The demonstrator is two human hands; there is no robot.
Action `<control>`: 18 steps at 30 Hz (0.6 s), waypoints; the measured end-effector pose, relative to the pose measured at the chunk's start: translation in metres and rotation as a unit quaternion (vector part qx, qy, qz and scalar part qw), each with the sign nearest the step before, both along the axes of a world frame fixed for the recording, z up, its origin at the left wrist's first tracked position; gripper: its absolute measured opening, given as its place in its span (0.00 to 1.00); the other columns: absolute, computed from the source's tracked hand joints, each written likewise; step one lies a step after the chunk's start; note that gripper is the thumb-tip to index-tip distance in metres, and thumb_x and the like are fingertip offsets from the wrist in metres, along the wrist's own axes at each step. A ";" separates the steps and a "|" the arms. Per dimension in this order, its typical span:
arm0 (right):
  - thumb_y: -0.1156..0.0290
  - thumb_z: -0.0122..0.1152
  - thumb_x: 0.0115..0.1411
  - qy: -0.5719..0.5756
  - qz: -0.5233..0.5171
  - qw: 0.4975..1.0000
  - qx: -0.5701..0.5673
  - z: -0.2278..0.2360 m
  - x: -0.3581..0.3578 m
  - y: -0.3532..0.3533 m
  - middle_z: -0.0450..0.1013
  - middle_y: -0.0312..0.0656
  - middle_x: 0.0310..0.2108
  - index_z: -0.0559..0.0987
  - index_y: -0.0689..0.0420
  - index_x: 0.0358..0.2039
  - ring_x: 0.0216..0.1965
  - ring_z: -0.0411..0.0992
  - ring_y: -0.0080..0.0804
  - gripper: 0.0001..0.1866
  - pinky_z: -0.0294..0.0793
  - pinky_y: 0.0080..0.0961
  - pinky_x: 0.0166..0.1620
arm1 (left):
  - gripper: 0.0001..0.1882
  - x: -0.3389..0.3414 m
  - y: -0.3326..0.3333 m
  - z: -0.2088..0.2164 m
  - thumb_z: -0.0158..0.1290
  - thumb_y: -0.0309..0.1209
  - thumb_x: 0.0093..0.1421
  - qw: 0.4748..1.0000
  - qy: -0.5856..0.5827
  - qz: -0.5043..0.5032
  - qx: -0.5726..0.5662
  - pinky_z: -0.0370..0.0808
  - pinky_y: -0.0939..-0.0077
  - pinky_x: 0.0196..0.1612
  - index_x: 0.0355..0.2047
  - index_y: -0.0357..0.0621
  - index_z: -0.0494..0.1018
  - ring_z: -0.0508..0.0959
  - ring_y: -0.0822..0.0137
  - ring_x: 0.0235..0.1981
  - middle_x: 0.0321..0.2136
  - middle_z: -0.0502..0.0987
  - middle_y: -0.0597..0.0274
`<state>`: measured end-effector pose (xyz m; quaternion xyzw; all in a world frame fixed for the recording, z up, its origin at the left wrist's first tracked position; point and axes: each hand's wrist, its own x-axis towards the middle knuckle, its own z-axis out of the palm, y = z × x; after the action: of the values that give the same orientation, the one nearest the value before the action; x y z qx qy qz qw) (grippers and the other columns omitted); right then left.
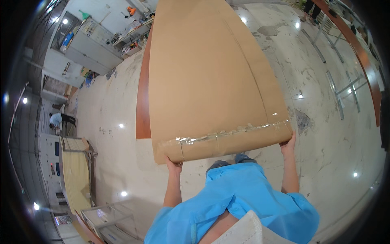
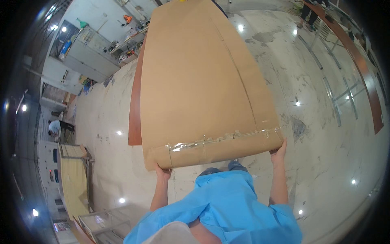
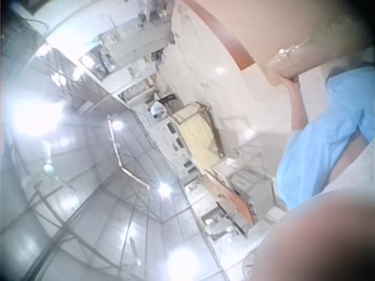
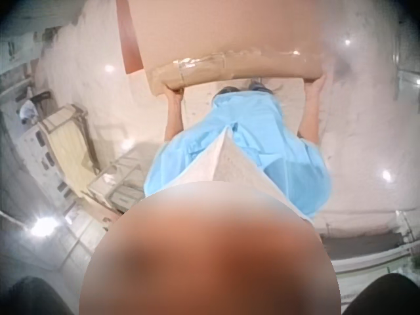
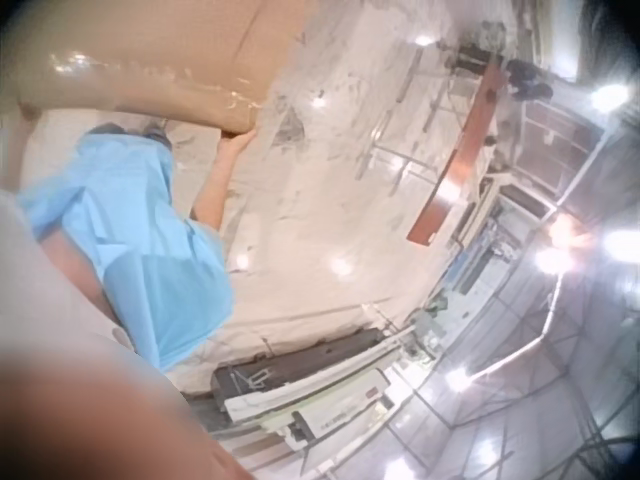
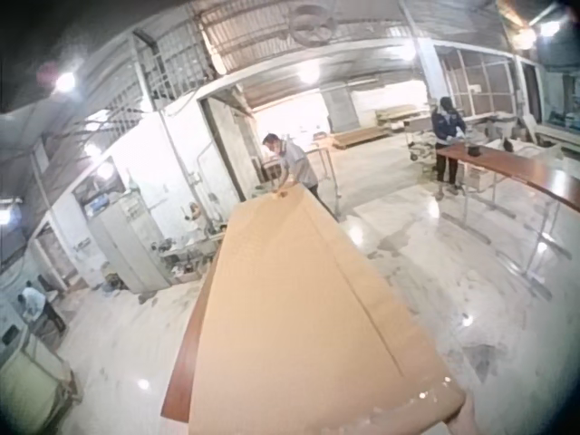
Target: The person wraps a large wooden panel with corrugated cardboard and secures it with packing tape. They fold the cardboard edges around the panel, smooth the surfaces, and apply tape along the seams with assistance from another person.
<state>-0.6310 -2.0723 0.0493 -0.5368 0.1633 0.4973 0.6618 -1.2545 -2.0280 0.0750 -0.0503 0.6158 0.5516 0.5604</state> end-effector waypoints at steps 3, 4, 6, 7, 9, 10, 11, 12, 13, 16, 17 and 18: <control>0.32 0.46 0.65 -0.011 -0.030 0.999 -0.013 -0.015 0.006 -0.020 0.74 0.47 0.52 0.72 0.58 0.57 0.51 0.73 0.41 0.40 0.73 0.42 0.51 | 0.42 -0.001 -0.005 0.001 0.41 0.67 0.66 1.000 -0.006 -0.019 0.012 0.66 0.49 0.63 0.68 0.51 0.59 0.67 0.55 0.61 0.66 0.61 0.56; 0.32 0.46 0.65 -0.026 -0.029 0.999 -0.017 -0.024 0.006 -0.031 0.74 0.49 0.52 0.71 0.61 0.57 0.50 0.73 0.41 0.41 0.73 0.41 0.50 | 0.42 -0.001 -0.007 0.000 0.41 0.67 0.65 0.999 -0.003 -0.032 0.040 0.66 0.49 0.63 0.68 0.50 0.59 0.67 0.55 0.61 0.66 0.60 0.56; 0.32 0.46 0.65 -0.059 -0.040 0.997 -0.026 -0.046 0.003 -0.058 0.74 0.54 0.51 0.69 0.65 0.57 0.48 0.73 0.41 0.43 0.74 0.40 0.48 | 0.43 -0.001 -0.011 -0.002 0.44 0.66 0.65 0.996 -0.032 -0.009 0.088 0.66 0.51 0.63 0.68 0.47 0.57 0.66 0.54 0.61 0.66 0.60 0.53; 0.33 0.47 0.65 -0.061 0.007 0.997 -0.052 -0.058 0.000 -0.078 0.74 0.54 0.50 0.69 0.66 0.57 0.47 0.74 0.42 0.44 0.74 0.41 0.48 | 0.43 0.000 -0.014 -0.005 0.46 0.65 0.65 0.995 -0.045 0.028 0.089 0.66 0.51 0.64 0.68 0.45 0.57 0.66 0.54 0.62 0.65 0.60 0.52; 0.34 0.47 0.66 -0.077 0.073 0.984 -0.142 -0.082 -0.008 -0.130 0.75 0.56 0.47 0.69 0.68 0.58 0.45 0.76 0.45 0.44 0.76 0.42 0.47 | 0.45 0.006 -0.025 -0.019 0.49 0.62 0.65 0.985 -0.049 0.061 0.156 0.68 0.52 0.63 0.69 0.43 0.53 0.68 0.52 0.61 0.64 0.61 0.49; 0.35 0.48 0.66 -0.088 0.188 0.967 -0.146 -0.096 -0.015 -0.161 0.76 0.56 0.44 0.68 0.68 0.60 0.42 0.77 0.46 0.44 0.77 0.42 0.45 | 0.46 0.009 -0.035 -0.028 0.51 0.60 0.65 0.981 -0.061 0.094 0.161 0.69 0.52 0.63 0.70 0.41 0.50 0.68 0.52 0.60 0.64 0.62 0.47; 0.37 0.49 0.66 -0.111 0.289 0.926 -0.216 -0.106 -0.014 -0.198 0.77 0.55 0.40 0.67 0.68 0.61 0.39 0.78 0.47 0.43 0.78 0.43 0.44 | 0.46 0.015 -0.044 -0.040 0.52 0.59 0.65 0.977 -0.070 0.119 0.161 0.70 0.53 0.62 0.70 0.41 0.49 0.69 0.51 0.59 0.63 0.62 0.46; 0.38 0.49 0.66 -0.134 0.352 0.903 -0.207 -0.119 -0.015 -0.232 0.78 0.56 0.38 0.71 0.69 0.58 0.38 0.78 0.48 0.41 0.78 0.44 0.44 | 0.46 0.026 -0.057 -0.057 0.53 0.58 0.65 0.974 -0.083 0.153 0.143 0.72 0.54 0.61 0.70 0.40 0.48 0.70 0.51 0.58 0.62 0.63 0.45; 0.40 0.49 0.66 -0.153 0.413 0.866 -0.235 -0.132 -0.016 -0.268 0.79 0.56 0.36 0.75 0.69 0.54 0.37 0.79 0.49 0.39 0.78 0.45 0.43 | 0.47 0.035 -0.084 -0.072 0.54 0.56 0.65 0.970 -0.088 0.185 0.133 0.73 0.54 0.60 0.69 0.40 0.46 0.71 0.51 0.57 0.61 0.64 0.45; 0.44 0.53 0.63 -0.381 0.602 0.657 -0.246 -0.167 0.000 -0.341 0.81 0.58 0.35 0.83 0.70 0.36 0.41 0.80 0.51 0.34 0.76 0.45 0.45 | 0.37 0.084 -0.149 -0.111 0.52 0.56 0.66 0.971 -0.187 0.145 0.031 0.78 0.54 0.54 0.57 0.32 0.59 0.78 0.49 0.46 0.49 0.75 0.42; 0.44 0.54 0.63 -0.391 0.597 0.653 -0.254 -0.176 0.004 -0.357 0.81 0.59 0.35 0.83 0.69 0.33 0.42 0.80 0.51 0.33 0.75 0.46 0.46 | 0.28 0.103 -0.173 -0.117 0.44 0.54 0.71 0.970 -0.240 0.031 0.021 0.80 0.59 0.50 0.51 0.38 0.67 0.80 0.54 0.42 0.43 0.78 0.47; 0.45 0.55 0.62 -0.385 0.598 0.635 -0.300 -0.181 0.006 -0.370 0.81 0.59 0.35 0.83 0.69 0.30 0.42 0.80 0.52 0.33 0.74 0.46 0.46 | 0.23 0.136 -0.196 -0.122 0.43 0.50 0.72 0.982 -0.169 -0.085 -0.009 0.80 0.60 0.47 0.39 0.41 0.70 0.80 0.56 0.41 0.37 0.80 0.51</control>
<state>-0.6246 -2.4427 -0.1313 -0.8290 -0.3231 0.4558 0.0242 -1.1188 -2.2245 -0.0465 -0.0947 0.5190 0.4800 0.7009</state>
